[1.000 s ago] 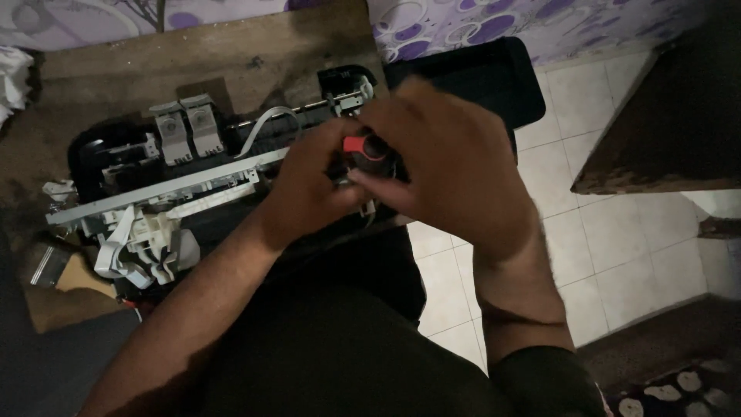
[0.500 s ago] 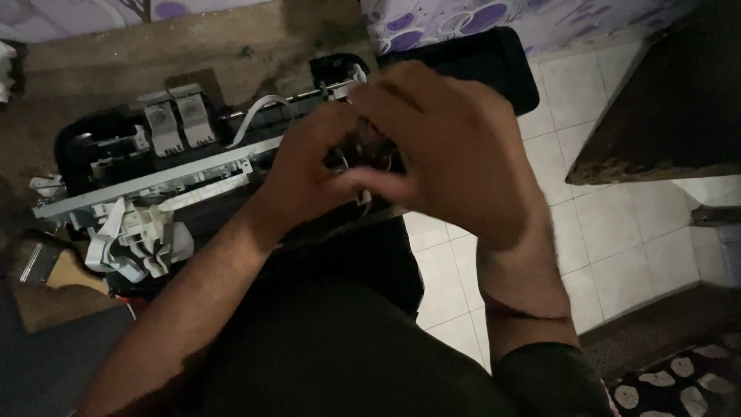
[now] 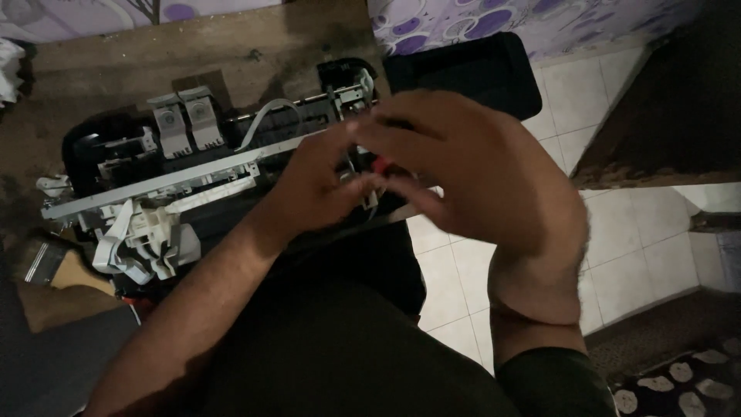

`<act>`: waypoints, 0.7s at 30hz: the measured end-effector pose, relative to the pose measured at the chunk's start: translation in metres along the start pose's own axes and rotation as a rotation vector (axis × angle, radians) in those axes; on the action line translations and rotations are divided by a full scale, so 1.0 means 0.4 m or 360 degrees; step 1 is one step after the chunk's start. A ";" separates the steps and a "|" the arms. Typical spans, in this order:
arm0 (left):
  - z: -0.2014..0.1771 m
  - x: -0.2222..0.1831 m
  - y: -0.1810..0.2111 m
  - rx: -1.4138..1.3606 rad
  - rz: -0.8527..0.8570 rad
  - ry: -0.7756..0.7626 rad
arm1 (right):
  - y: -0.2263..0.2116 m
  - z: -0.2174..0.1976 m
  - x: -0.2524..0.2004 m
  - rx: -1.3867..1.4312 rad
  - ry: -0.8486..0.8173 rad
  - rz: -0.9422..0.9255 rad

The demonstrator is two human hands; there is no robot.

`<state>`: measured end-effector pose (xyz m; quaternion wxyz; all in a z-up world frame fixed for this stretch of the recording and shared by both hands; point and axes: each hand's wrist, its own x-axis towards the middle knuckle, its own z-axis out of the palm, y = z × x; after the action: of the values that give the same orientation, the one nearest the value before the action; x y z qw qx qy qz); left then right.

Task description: Disassembling a printer by removing the scanner assembly and unscrewing internal components at a repair bench.

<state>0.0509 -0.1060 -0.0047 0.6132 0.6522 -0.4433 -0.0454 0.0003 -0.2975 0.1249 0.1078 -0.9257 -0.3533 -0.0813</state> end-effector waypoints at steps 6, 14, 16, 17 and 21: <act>0.011 -0.003 -0.014 0.0175 -0.0174 -0.0080 | 0.005 0.043 -0.013 -0.0123 -0.0118 0.0346; 0.005 -0.015 -0.033 0.0206 -0.0063 -0.0166 | 0.022 0.006 -0.015 0.0062 -0.0100 -0.0013; 0.002 -0.002 -0.008 0.0159 -0.0072 -0.0174 | 0.026 0.016 -0.018 0.0094 -0.0166 0.0114; -0.001 0.004 0.005 0.0116 -0.0085 -0.0180 | 0.028 0.021 -0.019 0.0130 -0.0230 0.0238; 0.015 0.003 -0.020 0.0325 -0.0298 -0.0174 | 0.005 0.042 -0.021 -0.0229 -0.0138 0.0398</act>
<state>0.0522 -0.1124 -0.0123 0.5116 0.7464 -0.4154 -0.0924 -0.0033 -0.3000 0.1067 0.0352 -0.9705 -0.2329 -0.0522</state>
